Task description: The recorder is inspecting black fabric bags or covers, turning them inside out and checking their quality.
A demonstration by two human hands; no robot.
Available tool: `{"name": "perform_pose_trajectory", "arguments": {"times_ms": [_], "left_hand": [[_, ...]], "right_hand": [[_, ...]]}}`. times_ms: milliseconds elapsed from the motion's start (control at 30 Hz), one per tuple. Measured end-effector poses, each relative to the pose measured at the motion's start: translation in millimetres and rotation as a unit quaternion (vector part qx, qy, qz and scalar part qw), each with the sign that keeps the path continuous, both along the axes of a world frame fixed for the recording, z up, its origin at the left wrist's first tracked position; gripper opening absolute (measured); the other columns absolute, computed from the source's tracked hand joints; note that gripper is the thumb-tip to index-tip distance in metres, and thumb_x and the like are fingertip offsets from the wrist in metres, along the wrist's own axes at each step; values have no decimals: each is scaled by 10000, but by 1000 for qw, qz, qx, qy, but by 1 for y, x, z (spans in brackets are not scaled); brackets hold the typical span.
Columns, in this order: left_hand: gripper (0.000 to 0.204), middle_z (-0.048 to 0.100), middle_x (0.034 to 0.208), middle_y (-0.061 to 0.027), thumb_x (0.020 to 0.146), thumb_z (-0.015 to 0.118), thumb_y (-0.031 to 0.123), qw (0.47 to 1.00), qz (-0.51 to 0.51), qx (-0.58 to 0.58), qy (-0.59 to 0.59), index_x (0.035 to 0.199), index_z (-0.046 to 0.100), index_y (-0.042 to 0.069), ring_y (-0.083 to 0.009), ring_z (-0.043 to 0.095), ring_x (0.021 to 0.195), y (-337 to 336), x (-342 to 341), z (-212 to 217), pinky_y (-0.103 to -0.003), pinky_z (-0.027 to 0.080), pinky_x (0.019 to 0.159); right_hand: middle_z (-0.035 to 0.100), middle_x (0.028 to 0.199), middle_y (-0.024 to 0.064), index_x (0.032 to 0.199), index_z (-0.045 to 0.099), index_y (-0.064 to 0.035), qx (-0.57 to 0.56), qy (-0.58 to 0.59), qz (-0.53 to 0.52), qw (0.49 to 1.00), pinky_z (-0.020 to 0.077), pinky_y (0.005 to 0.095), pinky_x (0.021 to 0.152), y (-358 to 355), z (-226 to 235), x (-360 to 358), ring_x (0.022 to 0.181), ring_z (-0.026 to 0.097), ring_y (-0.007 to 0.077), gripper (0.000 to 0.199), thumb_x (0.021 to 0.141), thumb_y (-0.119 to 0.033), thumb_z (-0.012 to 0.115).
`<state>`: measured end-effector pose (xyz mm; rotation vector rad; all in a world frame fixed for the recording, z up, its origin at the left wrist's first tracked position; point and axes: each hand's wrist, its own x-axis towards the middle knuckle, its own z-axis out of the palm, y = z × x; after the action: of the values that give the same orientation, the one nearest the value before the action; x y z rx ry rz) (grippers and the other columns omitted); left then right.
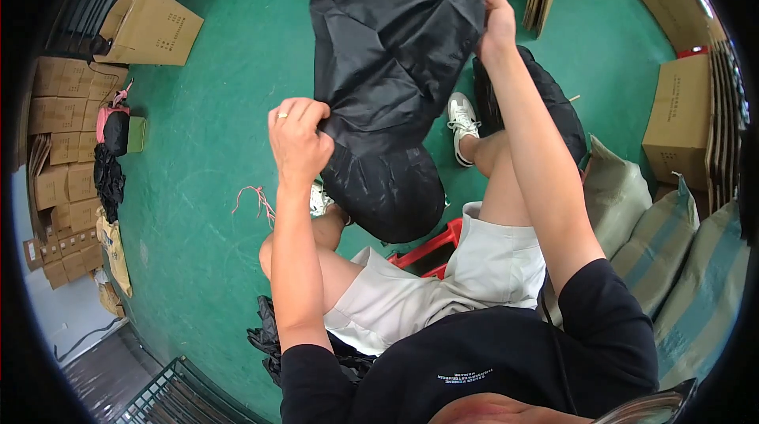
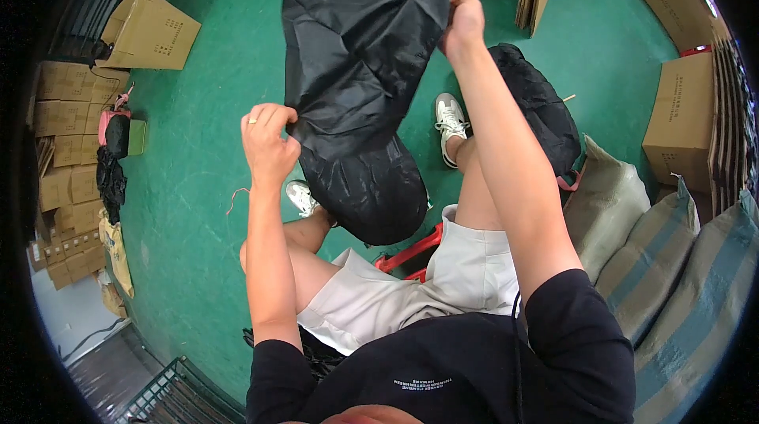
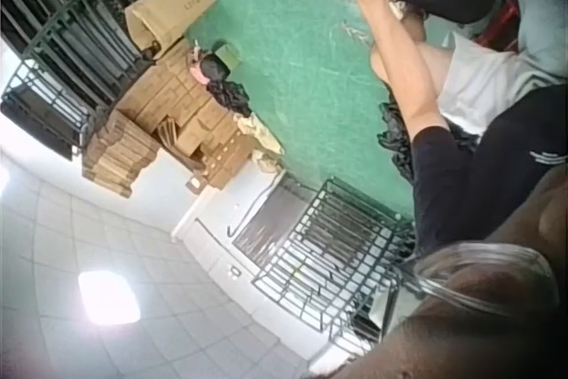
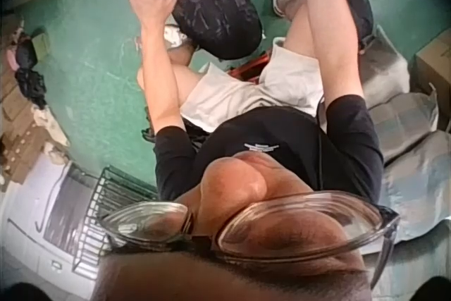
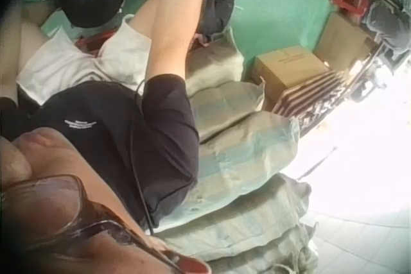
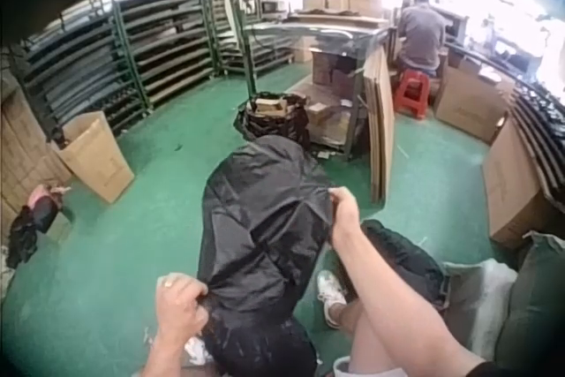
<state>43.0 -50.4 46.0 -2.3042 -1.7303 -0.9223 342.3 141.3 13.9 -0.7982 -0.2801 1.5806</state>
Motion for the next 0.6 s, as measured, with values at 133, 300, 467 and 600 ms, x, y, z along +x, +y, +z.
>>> {"name": "perform_pose_trajectory", "arguments": {"times_ms": [133, 300, 467, 600], "left_hand": [[233, 611, 825, -63, 604, 554, -87, 984, 150, -30, -89, 778, 598, 61, -240, 596, 834, -1, -30, -6, -355, 442, 781], [140, 645, 970, -78, 767, 604, -90, 857, 149, 41, -492, 817, 562, 34, -159, 587, 881, 10, -66, -27, -298, 465, 830], [133, 624, 1108, -116, 846, 594, -36, 826, 24, 115, -551, 844, 483, 37, -155, 571, 948, 15, -47, -14, -299, 448, 887], [153, 641, 1072, -139, 843, 544, -60, 889, -5, 140, -436, 801, 437, 40, -177, 574, 933, 14, -38, -9, -307, 443, 891]], "right_hand": [[659, 760, 59, 708, 571, -74, 25, 61, -17, 998, 536, 357, 746, 3, 1, 11, 702, 639, 228, 186, 848, -168, 494], [621, 679, 19, 653, 527, -112, 78, 82, 134, 984, 517, 320, 707, -3, 6, 1, 691, 626, 185, 210, 846, -187, 493], [583, 651, 9, 643, 491, -109, 71, 47, 154, 984, 509, 321, 682, -9, 7, -11, 652, 598, 190, 209, 831, -189, 534], [569, 722, 67, 671, 484, -84, -6, -147, 147, 978, 493, 363, 687, -21, 3, -32, 696, 592, 219, 198, 827, -145, 590]]}}
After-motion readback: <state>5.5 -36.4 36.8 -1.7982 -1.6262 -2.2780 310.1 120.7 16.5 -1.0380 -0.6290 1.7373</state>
